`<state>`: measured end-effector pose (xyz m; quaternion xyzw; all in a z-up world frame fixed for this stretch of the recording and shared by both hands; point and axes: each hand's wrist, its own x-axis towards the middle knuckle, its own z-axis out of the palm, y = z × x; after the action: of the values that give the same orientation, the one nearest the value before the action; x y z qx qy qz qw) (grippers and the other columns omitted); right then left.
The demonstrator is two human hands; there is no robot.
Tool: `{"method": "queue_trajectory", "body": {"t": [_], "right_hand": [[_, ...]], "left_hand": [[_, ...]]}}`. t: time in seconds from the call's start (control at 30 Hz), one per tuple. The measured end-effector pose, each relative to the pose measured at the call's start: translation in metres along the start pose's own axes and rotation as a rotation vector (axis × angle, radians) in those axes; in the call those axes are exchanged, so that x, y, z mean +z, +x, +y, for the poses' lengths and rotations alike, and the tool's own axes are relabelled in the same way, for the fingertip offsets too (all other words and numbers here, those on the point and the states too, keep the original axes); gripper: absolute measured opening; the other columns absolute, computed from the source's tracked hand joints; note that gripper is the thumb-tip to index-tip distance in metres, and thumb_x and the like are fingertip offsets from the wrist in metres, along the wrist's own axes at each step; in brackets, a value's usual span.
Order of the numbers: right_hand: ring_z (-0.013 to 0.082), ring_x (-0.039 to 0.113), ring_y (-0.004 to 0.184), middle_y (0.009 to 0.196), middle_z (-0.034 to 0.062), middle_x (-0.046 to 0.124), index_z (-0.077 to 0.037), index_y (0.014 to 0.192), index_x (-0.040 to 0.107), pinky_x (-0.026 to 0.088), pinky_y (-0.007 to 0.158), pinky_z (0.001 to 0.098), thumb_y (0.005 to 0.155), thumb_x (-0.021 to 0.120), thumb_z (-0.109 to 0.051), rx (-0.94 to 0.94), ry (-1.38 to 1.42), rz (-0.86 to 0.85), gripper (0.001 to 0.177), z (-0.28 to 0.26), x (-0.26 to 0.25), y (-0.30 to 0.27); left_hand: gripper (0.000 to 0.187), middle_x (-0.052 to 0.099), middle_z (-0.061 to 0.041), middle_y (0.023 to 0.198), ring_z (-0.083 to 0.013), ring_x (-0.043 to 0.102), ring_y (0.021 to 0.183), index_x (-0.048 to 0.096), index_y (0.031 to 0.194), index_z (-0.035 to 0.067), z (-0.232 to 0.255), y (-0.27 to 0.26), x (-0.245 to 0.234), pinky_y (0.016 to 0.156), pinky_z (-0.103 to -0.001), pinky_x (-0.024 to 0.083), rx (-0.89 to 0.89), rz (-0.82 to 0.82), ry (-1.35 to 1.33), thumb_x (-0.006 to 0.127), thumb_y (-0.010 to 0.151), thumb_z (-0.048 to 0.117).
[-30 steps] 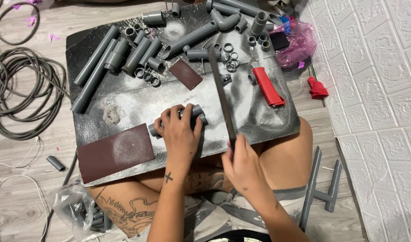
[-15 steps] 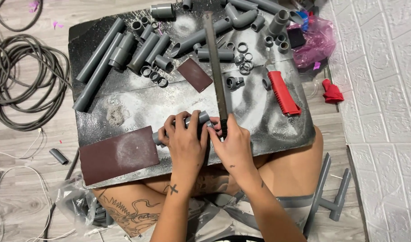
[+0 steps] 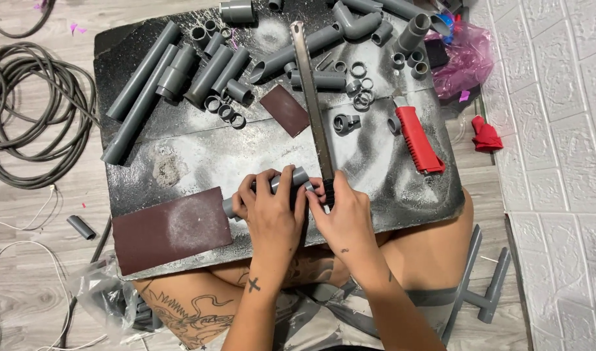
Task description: A person uses a hacksaw blade to cut through a PVC pipe while working on the floor.
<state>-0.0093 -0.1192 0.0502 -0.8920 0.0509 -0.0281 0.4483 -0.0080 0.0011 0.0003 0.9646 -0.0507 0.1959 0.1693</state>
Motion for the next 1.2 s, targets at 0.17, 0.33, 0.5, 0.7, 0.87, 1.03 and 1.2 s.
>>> {"method": "queue_trajectory", "body": {"t": [0.17,0.33,0.5,0.7,0.87,1.03,1.2], "right_hand": [[0.0277,0.076,0.063,0.078,0.0169,0.078,-0.006,0.080,0.059,0.060,0.054,0.0367,0.084,0.078,-0.005,0.006,-0.001,-0.019,0.020,-0.003,-0.003,0.001],[0.0239,0.075,0.061,0.084,0.0154,0.080,-0.008,0.079,0.057,0.059,0.052,0.0333,0.084,0.077,-0.005,-0.005,0.003,-0.026,0.022,0.003,-0.003,0.000],[0.0217,0.072,0.059,0.093,0.0179,0.079,-0.006,0.088,0.062,0.058,0.050,0.0324,0.091,0.071,-0.004,0.065,-0.014,-0.081,0.009,0.004,-0.010,0.001],[0.0249,0.075,0.066,0.083,0.0138,0.078,-0.007,0.078,0.057,0.057,0.049,0.0309,0.088,0.071,0.001,-0.066,-0.094,0.042,0.019,0.016,-0.031,0.001],[0.0232,0.075,0.071,0.077,0.0065,0.075,-0.008,0.080,0.058,0.059,0.053,0.0302,0.087,0.073,0.000,-0.138,-0.186,0.073,0.018,0.033,-0.030,0.005],[0.0206,0.074,0.068,0.072,0.0057,0.074,-0.009,0.081,0.059,0.058,0.052,0.0283,0.088,0.073,-0.001,-0.138,-0.207,0.043,0.017,0.029,-0.028,0.005],[0.0226,0.070,0.057,0.074,0.0158,0.073,0.001,0.100,0.067,0.058,0.045,0.0309,0.091,0.069,0.001,-0.088,-0.109,-0.042,0.009,0.024,-0.009,-0.005]], "left_hand": [[0.035,0.059,-0.005,0.107,-0.0304,0.044,0.115,0.070,0.120,0.020,-0.001,0.001,0.000,0.098,-0.047,0.020,0.003,-0.003,-0.001,0.077,0.088,0.034],[0.044,0.060,-0.007,0.110,-0.0310,0.044,0.116,0.069,0.125,0.018,0.001,0.001,-0.005,0.098,-0.047,0.020,0.011,-0.002,-0.015,0.080,0.084,0.030],[0.055,0.060,-0.011,0.124,-0.0355,0.038,0.128,0.066,0.136,0.016,-0.003,0.010,-0.024,0.105,-0.051,0.013,0.022,-0.001,-0.161,0.078,0.083,0.022],[0.018,0.078,-0.015,0.082,-0.0240,0.071,0.061,0.079,0.108,0.000,-0.058,0.024,-0.047,0.055,-0.028,0.056,-0.105,0.217,-0.322,0.083,0.090,0.001],[0.023,0.068,0.005,0.063,-0.0143,0.055,0.043,0.073,0.082,0.018,-0.091,0.042,-0.058,0.047,-0.025,0.044,-0.084,0.221,-0.027,0.081,0.100,0.031],[0.058,0.059,0.004,0.087,-0.0203,0.056,0.084,0.063,0.124,0.019,-0.085,0.038,-0.045,0.087,-0.037,0.031,0.102,0.084,0.073,0.055,0.076,-0.013],[0.046,0.064,-0.017,0.129,-0.0402,0.050,0.133,0.065,0.129,0.005,-0.021,0.006,-0.025,0.115,-0.057,0.021,0.079,-0.050,-0.276,0.071,0.083,0.010]]}}
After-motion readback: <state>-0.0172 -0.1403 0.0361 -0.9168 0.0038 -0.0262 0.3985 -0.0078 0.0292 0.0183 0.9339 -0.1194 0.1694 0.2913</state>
